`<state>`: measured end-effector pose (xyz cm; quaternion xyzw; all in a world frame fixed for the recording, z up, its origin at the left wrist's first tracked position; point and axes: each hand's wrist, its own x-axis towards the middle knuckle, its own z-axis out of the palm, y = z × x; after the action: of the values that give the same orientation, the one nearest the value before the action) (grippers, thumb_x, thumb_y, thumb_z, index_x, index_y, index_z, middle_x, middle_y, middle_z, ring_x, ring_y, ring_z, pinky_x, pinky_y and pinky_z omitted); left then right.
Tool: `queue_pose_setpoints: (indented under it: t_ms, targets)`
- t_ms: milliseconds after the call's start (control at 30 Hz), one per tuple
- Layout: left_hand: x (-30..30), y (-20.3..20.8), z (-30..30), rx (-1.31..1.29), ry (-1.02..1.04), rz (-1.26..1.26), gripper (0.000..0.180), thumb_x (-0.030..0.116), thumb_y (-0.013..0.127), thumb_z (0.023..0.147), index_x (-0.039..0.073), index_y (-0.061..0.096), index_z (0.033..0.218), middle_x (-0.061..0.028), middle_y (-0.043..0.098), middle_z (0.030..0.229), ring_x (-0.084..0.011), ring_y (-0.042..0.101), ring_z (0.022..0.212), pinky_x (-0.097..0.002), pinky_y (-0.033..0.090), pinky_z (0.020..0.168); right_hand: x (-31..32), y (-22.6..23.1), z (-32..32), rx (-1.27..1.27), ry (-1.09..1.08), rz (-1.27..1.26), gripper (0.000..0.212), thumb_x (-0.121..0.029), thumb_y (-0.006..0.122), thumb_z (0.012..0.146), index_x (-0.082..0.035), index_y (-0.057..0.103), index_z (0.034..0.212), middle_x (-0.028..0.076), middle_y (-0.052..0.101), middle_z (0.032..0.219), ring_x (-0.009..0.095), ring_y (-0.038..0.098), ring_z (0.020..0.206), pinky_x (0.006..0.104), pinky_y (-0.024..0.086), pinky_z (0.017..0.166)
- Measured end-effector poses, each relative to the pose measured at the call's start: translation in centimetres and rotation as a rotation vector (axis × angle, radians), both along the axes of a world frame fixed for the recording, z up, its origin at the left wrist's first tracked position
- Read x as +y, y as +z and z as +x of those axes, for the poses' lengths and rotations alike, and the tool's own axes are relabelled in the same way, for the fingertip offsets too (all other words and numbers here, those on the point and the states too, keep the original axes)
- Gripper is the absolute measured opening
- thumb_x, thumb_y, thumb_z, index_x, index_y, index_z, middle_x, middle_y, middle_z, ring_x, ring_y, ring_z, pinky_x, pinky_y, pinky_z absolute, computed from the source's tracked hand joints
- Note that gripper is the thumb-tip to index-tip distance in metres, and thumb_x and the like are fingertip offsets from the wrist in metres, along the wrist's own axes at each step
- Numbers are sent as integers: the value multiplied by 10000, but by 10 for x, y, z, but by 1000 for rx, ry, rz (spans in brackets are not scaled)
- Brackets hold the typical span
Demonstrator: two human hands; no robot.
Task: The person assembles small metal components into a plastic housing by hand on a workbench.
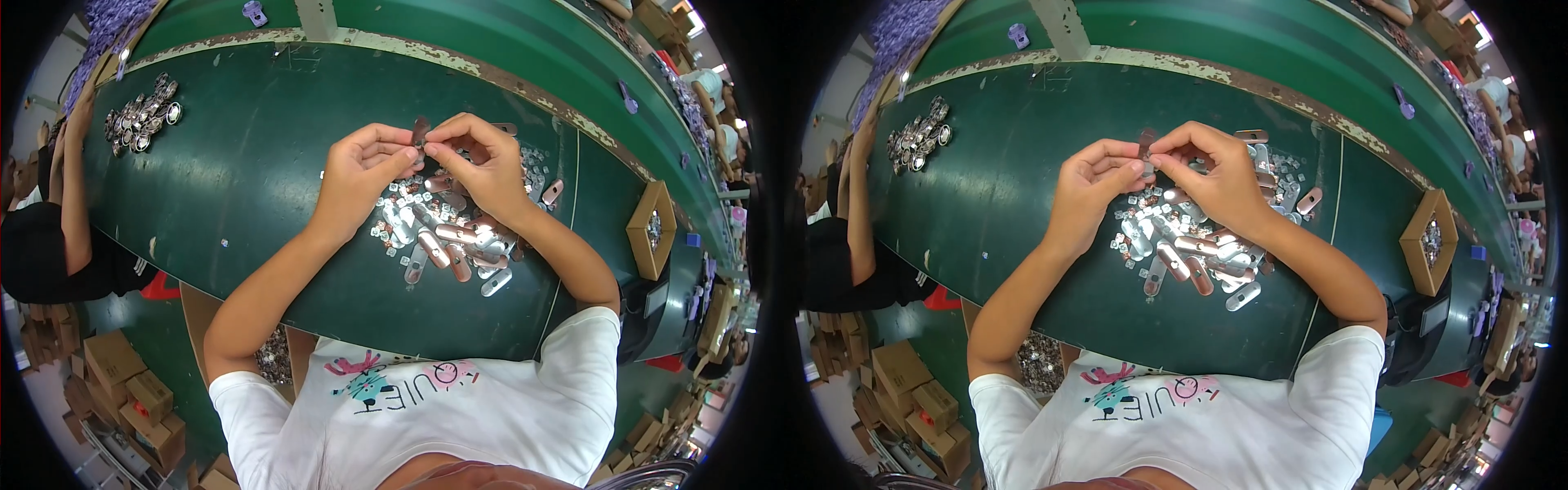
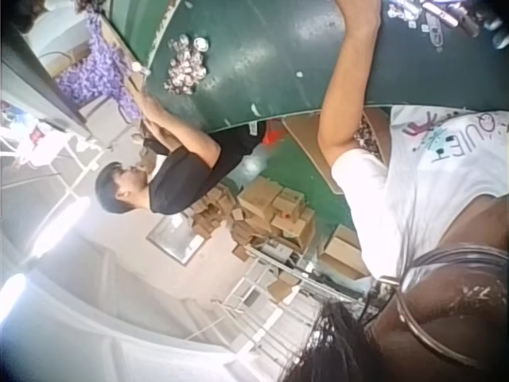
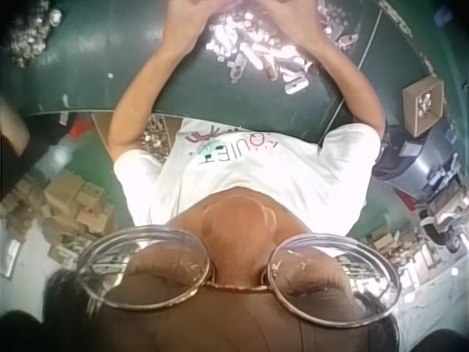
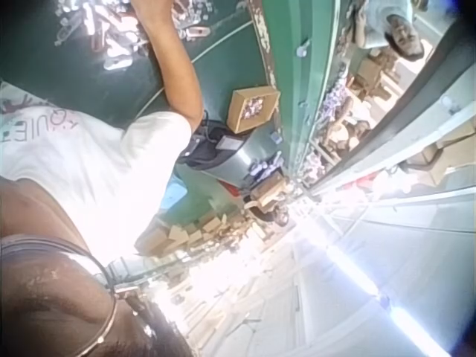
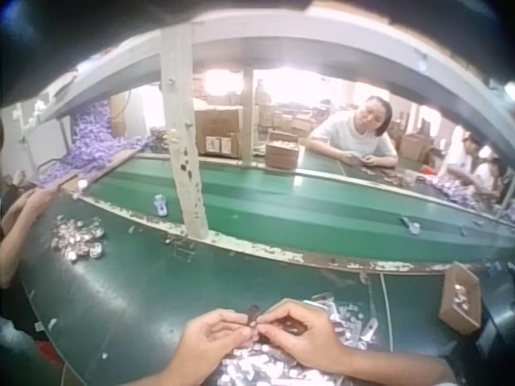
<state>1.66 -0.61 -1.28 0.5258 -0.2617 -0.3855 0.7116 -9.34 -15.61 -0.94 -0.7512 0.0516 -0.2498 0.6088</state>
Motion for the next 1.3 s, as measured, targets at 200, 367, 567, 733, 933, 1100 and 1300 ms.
queue_pose_setpoints:
  t_ms: [200, 367, 567, 733, 933, 1100, 1300]
  targets:
    - [3, -1, 2, -363, 86, 76, 184, 43, 612, 889, -59, 618, 1041, -83, 642, 955, -126, 644, 836, -239, 537, 746, -13, 10, -2, -93, 11, -258, 121, 10, 687, 796, 2, 659, 914, 70, 646, 881, 121, 608, 791, 250, 487, 704]
    - [-1, 4, -8, -200, 111, -55, 224, 11, 627, 872, -60, 604, 1084, -99, 624, 988, -127, 639, 824, -246, 547, 722, -11, 5, 1, -141, 77, -479, 129, 15, 691, 770, -1, 664, 895, 92, 651, 863, 172, 625, 801, 278, 482, 728]
    - [2, 6, -2, -48, 43, -101, 319, 17, 659, 857, -55, 565, 1153, -115, 629, 999, -134, 629, 899, -252, 537, 783, -8, 0, -1, -33, 98, -84, 109, 2, 675, 812, 13, 649, 917, 75, 641, 891, 135, 621, 819, 263, 487, 731]
    - [1, 2, -1, -36, -12, -92, 301, 22, 653, 864, -63, 566, 1139, -115, 639, 1022, -132, 625, 922, -255, 527, 814, -9, 0, 0, -51, 136, -117, 101, -3, 659, 833, 17, 637, 929, 70, 605, 913, 119, 603, 805, 243, 484, 716]
    - [0, 3, -4, 17, -19, -109, 229, 26, 638, 875, -51, 582, 1083, -115, 640, 1022, -134, 629, 933, -257, 538, 797, -3, 0, 0, -65, 86, -155, 98, 0, 675, 816, 18, 618, 894, 68, 577, 890, 120, 596, 792, 241, 484, 700]
    - [1, 1, -2, -45, -57, -97, 207, 46, 628, 887, -31, 582, 1073, -101, 637, 1033, -130, 625, 934, -260, 538, 785, -2, 1, 0, -84, 83, -202, 102, 14, 674, 799, 20, 616, 882, 74, 577, 883, 123, 597, 766, 245, 488, 676]
    - [0, -2, -3, -60, -88, -64, 180, 60, 625, 893, -19, 578, 1048, -75, 634, 994, -100, 604, 877, -233, 511, 717, -2, 6, -1, -94, 77, -371, 114, 39, 662, 763, 24, 613, 864, 85, 577, 869, 136, 599, 737, 242, 495, 640]
